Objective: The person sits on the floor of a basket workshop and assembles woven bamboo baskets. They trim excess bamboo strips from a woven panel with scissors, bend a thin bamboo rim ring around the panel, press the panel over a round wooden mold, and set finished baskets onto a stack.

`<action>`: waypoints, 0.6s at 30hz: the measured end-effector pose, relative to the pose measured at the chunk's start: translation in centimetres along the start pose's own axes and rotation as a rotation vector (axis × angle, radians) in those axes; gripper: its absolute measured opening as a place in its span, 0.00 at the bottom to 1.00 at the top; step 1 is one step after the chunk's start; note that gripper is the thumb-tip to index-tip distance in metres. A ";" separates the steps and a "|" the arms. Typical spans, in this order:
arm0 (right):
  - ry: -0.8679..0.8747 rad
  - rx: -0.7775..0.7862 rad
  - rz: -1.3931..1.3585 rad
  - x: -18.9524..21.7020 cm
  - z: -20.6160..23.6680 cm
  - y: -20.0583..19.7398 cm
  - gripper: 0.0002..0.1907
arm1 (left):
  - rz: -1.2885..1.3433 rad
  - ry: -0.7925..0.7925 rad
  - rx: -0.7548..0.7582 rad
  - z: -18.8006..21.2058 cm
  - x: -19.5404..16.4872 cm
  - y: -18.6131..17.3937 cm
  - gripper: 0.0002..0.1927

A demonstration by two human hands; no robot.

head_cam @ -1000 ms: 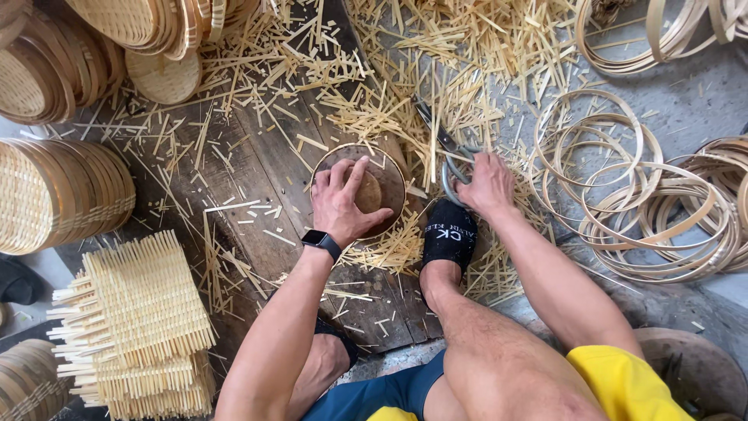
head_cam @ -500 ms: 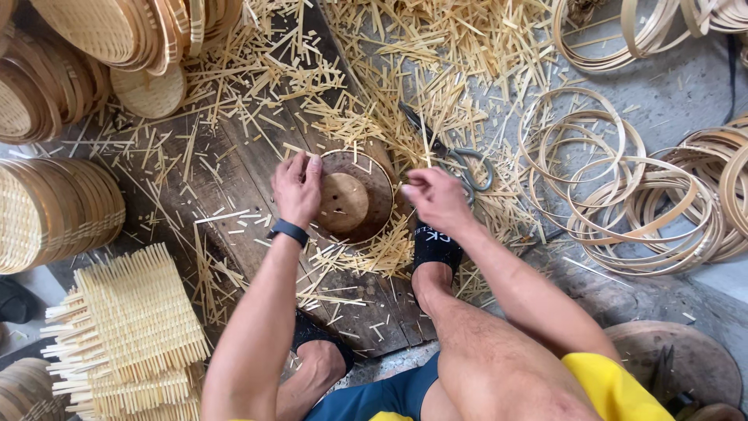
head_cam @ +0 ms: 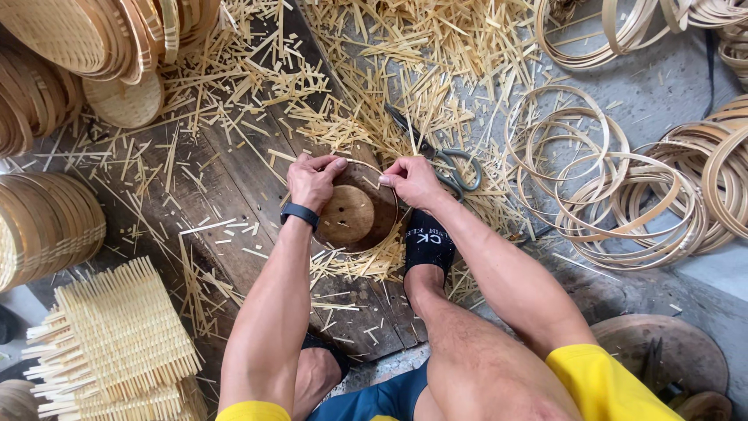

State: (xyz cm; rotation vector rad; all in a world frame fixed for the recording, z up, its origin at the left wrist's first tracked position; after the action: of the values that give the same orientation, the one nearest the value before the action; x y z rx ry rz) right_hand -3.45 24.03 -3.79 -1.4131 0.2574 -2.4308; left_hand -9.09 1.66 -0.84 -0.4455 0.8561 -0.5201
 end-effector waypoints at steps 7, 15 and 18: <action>-0.006 -0.055 0.105 0.1 -0.3 0.5 0.10 | -0.045 0.083 -0.053 -0.3 0.8 0.4 0.18; -0.031 -0.091 0.020 -1.5 3.7 0.8 0.15 | -0.090 -0.195 -0.155 4.2 8.3 -3.2 0.19; -0.018 -0.136 0.007 -2.6 3.7 1.2 0.12 | 0.497 -0.331 0.035 4.8 10.7 -3.3 0.17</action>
State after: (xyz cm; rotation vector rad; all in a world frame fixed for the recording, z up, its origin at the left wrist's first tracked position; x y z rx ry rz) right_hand 1.18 23.85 -4.48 -1.4871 0.4302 -2.4343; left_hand -0.23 -6.48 -2.52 -0.2610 0.6055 0.0001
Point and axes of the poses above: each hand's wrist, its own z-axis away from the middle knuckle, its own y-axis out of the palm, x = y × z, the point moved 1 cm from there along -z, towards the middle knuckle, and after that the axes turned 6 degrees about -y, right-handed, at the moved point
